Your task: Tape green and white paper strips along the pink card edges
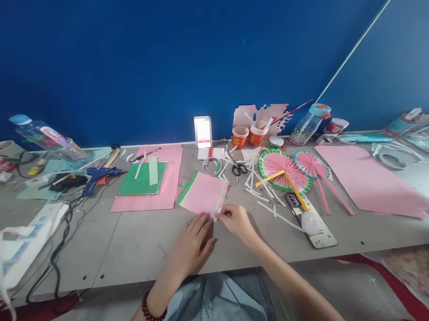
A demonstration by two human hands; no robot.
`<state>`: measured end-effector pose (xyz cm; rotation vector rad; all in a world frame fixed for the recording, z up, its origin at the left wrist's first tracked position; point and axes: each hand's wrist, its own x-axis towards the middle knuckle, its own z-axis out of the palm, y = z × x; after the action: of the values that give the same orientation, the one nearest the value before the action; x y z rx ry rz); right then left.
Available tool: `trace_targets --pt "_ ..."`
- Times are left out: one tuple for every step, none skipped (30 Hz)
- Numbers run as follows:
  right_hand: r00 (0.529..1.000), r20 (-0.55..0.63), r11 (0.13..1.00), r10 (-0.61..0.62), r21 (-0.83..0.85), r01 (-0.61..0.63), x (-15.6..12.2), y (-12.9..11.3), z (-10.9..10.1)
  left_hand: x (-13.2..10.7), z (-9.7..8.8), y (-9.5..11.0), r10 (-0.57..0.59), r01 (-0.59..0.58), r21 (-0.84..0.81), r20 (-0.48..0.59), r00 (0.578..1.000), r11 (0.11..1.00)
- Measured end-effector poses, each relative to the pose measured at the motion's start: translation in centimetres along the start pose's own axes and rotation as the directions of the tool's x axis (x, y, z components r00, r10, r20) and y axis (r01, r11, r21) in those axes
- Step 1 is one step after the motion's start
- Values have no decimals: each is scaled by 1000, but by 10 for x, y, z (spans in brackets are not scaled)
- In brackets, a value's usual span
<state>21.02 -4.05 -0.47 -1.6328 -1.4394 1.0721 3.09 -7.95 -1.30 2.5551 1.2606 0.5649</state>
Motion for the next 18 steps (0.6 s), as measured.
trace_targets --pt "1000 -4 1000 -1 -8 1 0 0 0 0 0 0 1 -1 0 0 1000 1000" --pt "1000 -8 1000 -1 -16 1 0 0 1 0 0 0 0 0 1 3 1000 1000" --pt "1000 -13 1000 -2 -24 2 -1 -1 1 0 0 0 -3 3 4 7 1000 1000" --pt "1000 -18 1000 -2 -31 2 -1 -1 2 1 -1 0 -5 5 9 13 1000 1000" --pt "1000 -24 999 -3 -36 2 -1 -1 2 1 -1 1 -8 8 14 20 1000 1000" --pt "1000 -30 999 -4 -39 2 -1 -1 3 1 -1 1 -9 9 19 27 1000 1000" --pt "999 -35 999 -5 -40 3 -1 -1 3 1 -1 1 -10 9 23 32 999 1000" --pt "999 -39 999 -6 -39 5 -2 -1 3 1 -1 1 -9 8 24 35 999 1000" --pt "999 -43 999 -8 -39 7 -2 -1 4 1 -1 1 -7 6 22 36 999 1000" --pt "999 -46 999 -11 -41 9 -2 -1 4 1 -1 1 -5 5 18 34 999 1000" --pt "999 -48 999 -15 -44 13 -2 -2 4 1 -2 1 -3 3 12 31 1000 1000" --pt "999 -50 999 -19 -50 16 -2 -2 4 1 -2 1 -3 3 6 28 1000 1000" --pt "998 -52 998 -24 -59 21 -3 -3 4 1 -2 1 -4 3 4 27 1000 1000" --pt "998 -56 997 -29 -69 25 -3 -3 4 1 -2 2 -4 3 3 27 1000 1000" --pt "998 -59 996 -35 -79 30 -3 -4 4 0 -3 2 -5 5 4 27 1000 1000" --pt "997 -63 995 -41 -90 35 -3 -4 4 0 -3 2 -6 6 6 25 1000 1000" --pt "997 -66 994 -47 -97 40 -3 -4 4 0 -3 2 -5 5 6 23 1000 1000" --pt "996 -68 994 -51 -102 43 -3 -4 4 0 -3 2 -4 3 7 20 1000 1000"
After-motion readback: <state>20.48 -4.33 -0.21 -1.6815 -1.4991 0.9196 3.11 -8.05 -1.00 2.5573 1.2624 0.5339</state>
